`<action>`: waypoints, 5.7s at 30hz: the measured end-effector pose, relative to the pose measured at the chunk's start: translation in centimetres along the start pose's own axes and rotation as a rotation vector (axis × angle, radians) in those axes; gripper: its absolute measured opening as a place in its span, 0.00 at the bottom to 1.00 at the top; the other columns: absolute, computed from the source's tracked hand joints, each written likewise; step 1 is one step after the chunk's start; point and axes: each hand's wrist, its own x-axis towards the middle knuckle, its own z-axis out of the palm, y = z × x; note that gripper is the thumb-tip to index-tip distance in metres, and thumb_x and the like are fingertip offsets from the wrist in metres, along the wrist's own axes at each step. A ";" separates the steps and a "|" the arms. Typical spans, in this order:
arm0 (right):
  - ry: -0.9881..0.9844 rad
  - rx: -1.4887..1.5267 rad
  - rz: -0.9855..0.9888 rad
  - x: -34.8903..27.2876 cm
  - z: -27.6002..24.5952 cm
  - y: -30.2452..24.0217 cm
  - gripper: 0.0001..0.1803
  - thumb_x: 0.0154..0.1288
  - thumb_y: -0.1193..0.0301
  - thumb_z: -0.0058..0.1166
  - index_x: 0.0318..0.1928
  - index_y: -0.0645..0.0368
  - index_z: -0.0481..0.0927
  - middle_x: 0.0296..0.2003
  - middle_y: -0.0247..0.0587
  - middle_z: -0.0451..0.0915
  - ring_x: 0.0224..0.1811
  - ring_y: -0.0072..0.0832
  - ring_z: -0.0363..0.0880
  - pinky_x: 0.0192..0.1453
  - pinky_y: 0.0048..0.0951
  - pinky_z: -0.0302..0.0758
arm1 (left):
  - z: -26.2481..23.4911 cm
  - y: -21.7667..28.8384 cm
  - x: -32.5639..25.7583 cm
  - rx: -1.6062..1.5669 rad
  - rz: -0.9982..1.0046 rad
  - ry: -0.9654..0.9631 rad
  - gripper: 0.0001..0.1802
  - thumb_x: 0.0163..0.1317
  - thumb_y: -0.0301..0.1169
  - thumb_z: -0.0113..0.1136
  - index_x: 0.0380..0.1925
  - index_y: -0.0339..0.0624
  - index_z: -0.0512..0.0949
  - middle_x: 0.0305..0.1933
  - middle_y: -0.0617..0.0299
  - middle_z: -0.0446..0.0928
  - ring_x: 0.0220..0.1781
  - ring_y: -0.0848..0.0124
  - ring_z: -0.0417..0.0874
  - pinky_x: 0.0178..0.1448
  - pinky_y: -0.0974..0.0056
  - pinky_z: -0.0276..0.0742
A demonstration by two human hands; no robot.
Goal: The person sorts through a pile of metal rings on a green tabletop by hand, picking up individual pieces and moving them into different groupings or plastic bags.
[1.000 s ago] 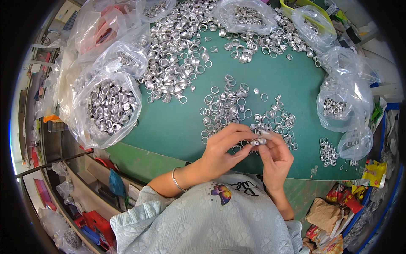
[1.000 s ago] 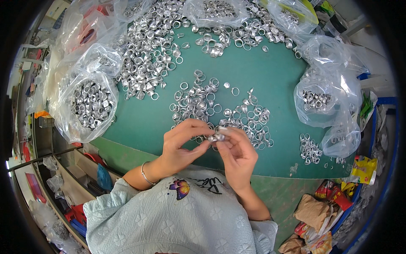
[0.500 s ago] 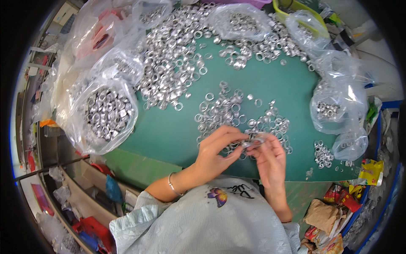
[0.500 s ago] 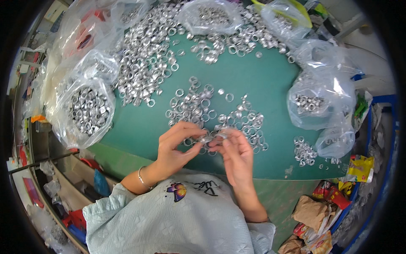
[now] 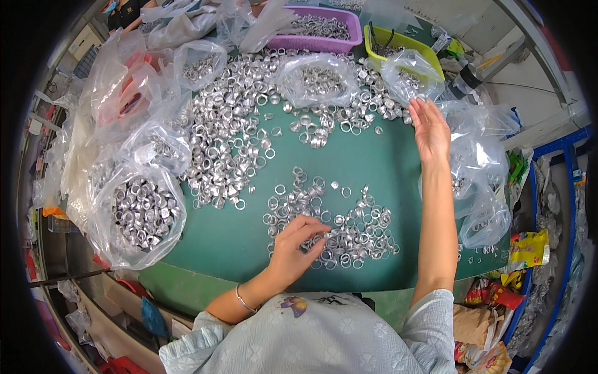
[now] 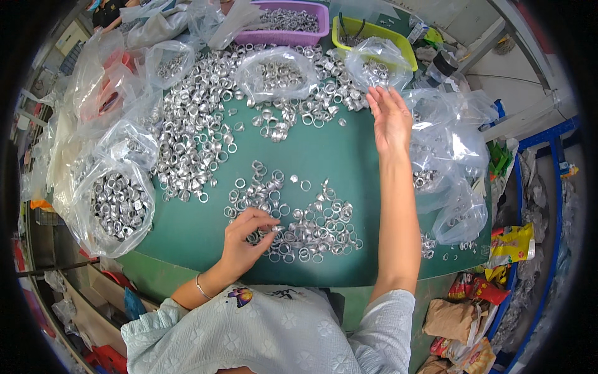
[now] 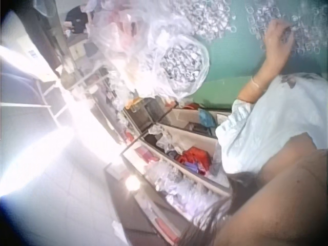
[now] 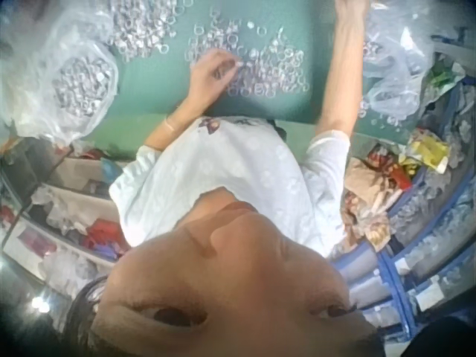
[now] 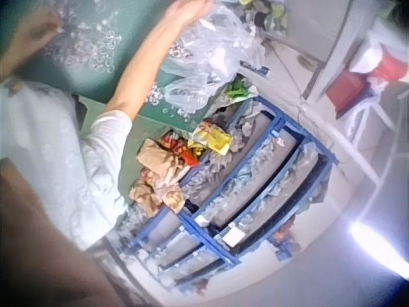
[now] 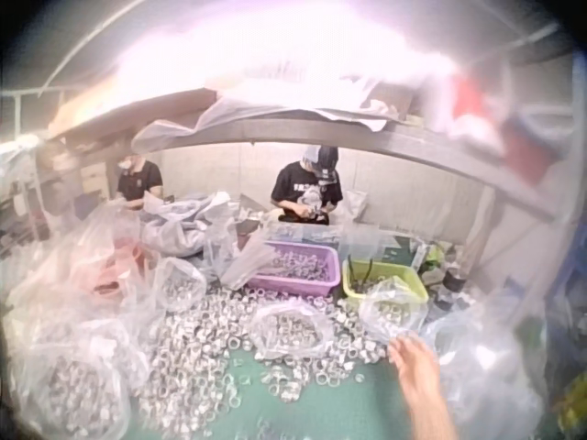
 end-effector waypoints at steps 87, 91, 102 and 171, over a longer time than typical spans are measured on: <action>-0.308 0.205 0.495 -26.1 -2.5 4.4 0.06 0.59 0.79 0.45 0.38 0.64 0.69 0.43 0.55 0.71 0.44 0.41 0.74 0.46 0.36 0.74 | 0.0 0.2 -2.6 -0.265 -0.179 -0.158 0.13 0.47 0.17 0.61 0.35 0.35 0.76 0.37 0.58 0.74 0.36 0.72 0.76 0.40 0.71 0.73; -0.103 0.459 0.516 -26.1 -5.0 3.9 0.06 0.63 0.72 0.43 0.38 0.61 0.68 0.37 0.53 0.73 0.34 0.36 0.74 0.30 0.31 0.72 | 0.1 -0.9 -2.8 -0.063 -0.153 -0.186 0.13 0.47 0.19 0.61 0.35 0.36 0.76 0.39 0.57 0.73 0.36 0.69 0.76 0.40 0.69 0.73; -0.076 -1.087 0.156 -20.4 -4.1 4.6 0.10 0.60 0.68 0.51 0.38 0.60 0.73 0.19 0.40 0.72 0.15 0.25 0.67 0.18 0.25 0.60 | 4.7 -3.0 0.2 0.471 0.264 -0.391 0.19 0.51 0.28 0.58 0.45 0.35 0.71 0.55 0.51 0.65 0.58 0.55 0.65 0.60 0.54 0.60; -0.285 -0.002 0.836 -20.0 -1.6 4.4 0.08 0.64 0.69 0.46 0.35 0.62 0.73 0.23 0.30 0.72 0.13 0.10 0.57 0.16 0.12 0.51 | 2.0 -1.0 0.5 -0.392 -0.234 -0.155 0.20 0.48 0.18 0.60 0.44 0.38 0.74 0.29 0.64 0.70 0.30 0.76 0.71 0.35 0.71 0.69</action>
